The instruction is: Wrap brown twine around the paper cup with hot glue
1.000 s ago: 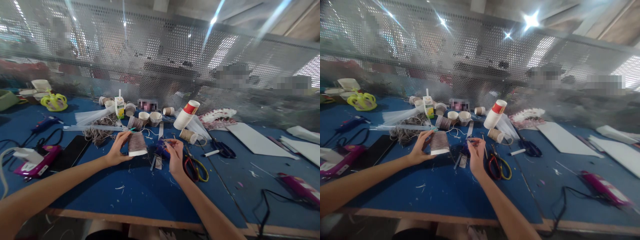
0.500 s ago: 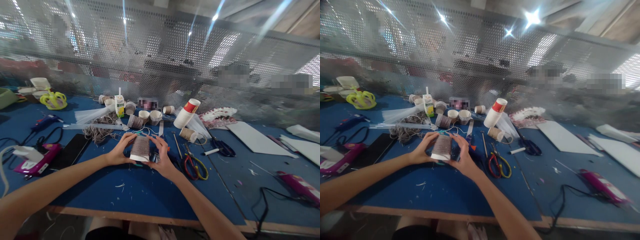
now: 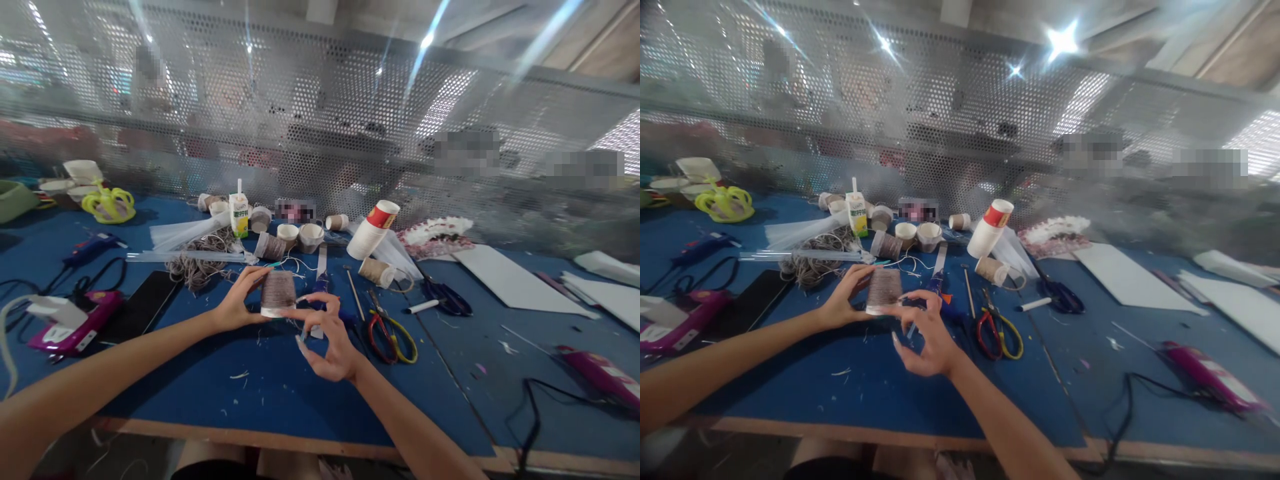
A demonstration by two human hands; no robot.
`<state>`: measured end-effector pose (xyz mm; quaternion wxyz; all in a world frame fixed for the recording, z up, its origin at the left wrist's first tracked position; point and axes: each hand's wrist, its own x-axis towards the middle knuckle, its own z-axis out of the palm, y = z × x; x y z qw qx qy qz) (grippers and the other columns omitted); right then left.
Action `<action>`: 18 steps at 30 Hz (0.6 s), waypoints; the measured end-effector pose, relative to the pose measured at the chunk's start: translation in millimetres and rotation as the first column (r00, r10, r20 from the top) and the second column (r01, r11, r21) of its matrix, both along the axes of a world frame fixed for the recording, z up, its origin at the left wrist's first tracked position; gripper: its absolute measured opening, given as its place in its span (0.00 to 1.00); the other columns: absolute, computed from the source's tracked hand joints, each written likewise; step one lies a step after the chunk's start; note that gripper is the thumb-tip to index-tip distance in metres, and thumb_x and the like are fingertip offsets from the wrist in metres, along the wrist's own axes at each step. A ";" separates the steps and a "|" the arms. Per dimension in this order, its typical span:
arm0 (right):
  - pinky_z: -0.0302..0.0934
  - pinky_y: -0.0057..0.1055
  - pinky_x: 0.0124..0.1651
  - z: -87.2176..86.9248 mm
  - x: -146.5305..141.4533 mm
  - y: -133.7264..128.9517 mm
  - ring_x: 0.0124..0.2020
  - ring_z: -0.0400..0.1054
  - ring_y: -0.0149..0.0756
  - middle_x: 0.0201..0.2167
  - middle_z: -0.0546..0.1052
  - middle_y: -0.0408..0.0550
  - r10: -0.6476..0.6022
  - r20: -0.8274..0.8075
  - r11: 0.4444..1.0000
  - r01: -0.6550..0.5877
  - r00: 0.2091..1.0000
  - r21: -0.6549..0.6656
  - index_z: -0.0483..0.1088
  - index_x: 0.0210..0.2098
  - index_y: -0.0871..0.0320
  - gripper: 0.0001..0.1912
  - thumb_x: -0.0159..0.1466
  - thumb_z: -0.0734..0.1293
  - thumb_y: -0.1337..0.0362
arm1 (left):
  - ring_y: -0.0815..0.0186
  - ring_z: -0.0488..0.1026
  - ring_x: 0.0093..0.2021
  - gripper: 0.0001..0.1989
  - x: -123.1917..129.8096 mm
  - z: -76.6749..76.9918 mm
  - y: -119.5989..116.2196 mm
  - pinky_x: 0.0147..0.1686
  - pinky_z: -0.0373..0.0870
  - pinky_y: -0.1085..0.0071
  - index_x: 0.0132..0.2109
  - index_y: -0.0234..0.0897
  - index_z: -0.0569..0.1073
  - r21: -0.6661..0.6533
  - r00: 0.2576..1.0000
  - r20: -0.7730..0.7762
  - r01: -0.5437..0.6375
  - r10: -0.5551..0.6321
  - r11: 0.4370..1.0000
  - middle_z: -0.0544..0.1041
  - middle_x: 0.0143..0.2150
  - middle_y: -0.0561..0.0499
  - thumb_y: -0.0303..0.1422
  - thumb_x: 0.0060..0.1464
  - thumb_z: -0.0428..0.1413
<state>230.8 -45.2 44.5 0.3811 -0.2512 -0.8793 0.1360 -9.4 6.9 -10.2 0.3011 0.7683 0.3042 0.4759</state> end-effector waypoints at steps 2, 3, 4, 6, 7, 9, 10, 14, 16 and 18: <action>0.52 0.52 0.53 -1.0 -1.0 -1.2 0.51 0.61 0.51 0.41 0.78 0.46 -0.032 0.049 0.999 0.032 0.998 -0.007 0.61 0.35 0.50 0.11 0.52 0.64 0.67 | 0.50 0.64 0.60 0.41 0.5 1.1 -1.1 0.58 0.66 0.49 0.64 0.44 0.58 0.003 1.000 0.008 -0.021 0.021 1.000 0.61 0.57 0.40 0.42 0.45 0.65; 0.53 0.51 0.52 -1.5 -1.6 -1.4 0.50 0.61 0.51 0.39 0.78 0.47 -0.058 0.064 0.998 0.059 0.996 -0.010 0.63 0.35 0.50 0.10 0.53 0.64 0.67 | 0.50 0.64 0.60 0.41 0.8 1.8 -1.8 0.58 0.67 0.50 0.63 0.44 0.58 0.002 0.999 0.016 -0.032 0.032 0.999 0.61 0.57 0.40 0.42 0.45 0.66; 0.53 0.50 0.51 -1.7 -2.1 -1.4 0.49 0.61 0.50 0.37 0.78 0.47 -0.081 0.073 0.997 0.082 0.994 -0.010 0.64 0.35 0.50 0.09 0.53 0.63 0.66 | 0.50 0.64 0.60 0.40 1.0 2.5 -2.5 0.57 0.68 0.51 0.63 0.44 0.59 0.000 0.999 0.025 -0.044 0.044 0.999 0.61 0.57 0.40 0.42 0.44 0.66; 0.53 0.50 0.49 -1.2 -2.9 -1.5 0.47 0.61 0.50 0.34 0.77 0.47 -0.107 0.066 0.994 0.107 0.992 0.007 0.65 0.35 0.50 0.08 0.55 0.63 0.67 | 0.50 0.64 0.60 0.39 1.3 3.7 -3.4 0.56 0.69 0.52 0.62 0.44 0.60 -0.004 0.997 0.041 -0.063 0.063 0.998 0.61 0.57 0.40 0.41 0.44 0.66; 0.54 0.50 0.48 -0.5 -3.1 -1.5 0.47 0.62 0.49 0.34 0.77 0.46 -0.117 0.048 0.993 0.117 0.992 0.016 0.65 0.35 0.50 0.08 0.55 0.63 0.67 | 0.50 0.63 0.60 0.39 1.3 4.0 -3.6 0.56 0.69 0.52 0.61 0.43 0.60 -0.002 0.997 0.048 -0.067 0.067 0.998 0.61 0.57 0.40 0.41 0.44 0.66; 0.54 0.50 0.47 1.1 -3.0 -1.3 0.46 0.62 0.49 0.34 0.78 0.46 -0.146 0.001 0.989 0.146 0.989 0.012 0.64 0.34 0.50 0.06 0.57 0.62 0.67 | 0.50 0.63 0.61 0.38 1.2 3.9 -3.3 0.56 0.69 0.51 0.61 0.43 0.60 0.005 0.996 0.064 -0.063 0.062 0.998 0.60 0.56 0.41 0.40 0.45 0.65; 0.54 0.50 0.47 1.8 -2.7 -1.0 0.45 0.62 0.48 0.34 0.78 0.46 -0.167 -0.024 0.986 0.167 0.986 -0.005 0.64 0.33 0.50 0.05 0.58 0.61 0.67 | 0.50 0.63 0.61 0.37 1.1 3.6 -3.0 0.56 0.69 0.51 0.61 0.44 0.60 0.010 0.995 0.076 -0.059 0.058 0.998 0.60 0.56 0.41 0.39 0.45 0.65; 0.56 0.50 0.46 1.9 0.1 3.3 0.42 0.63 0.47 0.34 0.79 0.47 -0.212 -0.152 0.976 0.200 0.965 -0.090 0.63 0.29 0.51 0.06 0.63 0.58 0.64 | 0.49 0.63 0.61 0.38 1.1 1.4 -1.5 0.57 0.67 0.49 0.61 0.44 0.59 0.026 0.988 0.144 -0.052 0.048 0.998 0.60 0.56 0.41 0.41 0.44 0.65; 0.57 0.49 0.46 -0.2 1.7 6.7 0.41 0.62 0.47 0.33 0.79 0.48 -0.228 -0.219 0.972 0.207 0.949 -0.113 0.65 0.29 0.52 0.09 0.65 0.57 0.61 | 0.49 0.63 0.61 0.38 0.9 0.0 -0.8 0.57 0.67 0.49 0.61 0.45 0.59 0.026 0.985 0.166 -0.047 0.042 0.999 0.59 0.56 0.41 0.41 0.44 0.65; 0.58 0.46 0.45 -3.2 2.8 10.1 0.41 0.63 0.46 0.32 0.78 0.49 -0.269 -0.278 0.961 0.236 0.922 -0.146 0.68 0.29 0.52 0.13 0.66 0.56 0.59 | 0.48 0.63 0.61 0.38 0.5 -1.5 -0.4 0.57 0.67 0.48 0.60 0.46 0.60 0.025 0.983 0.181 -0.036 0.031 0.999 0.58 0.57 0.42 0.41 0.44 0.66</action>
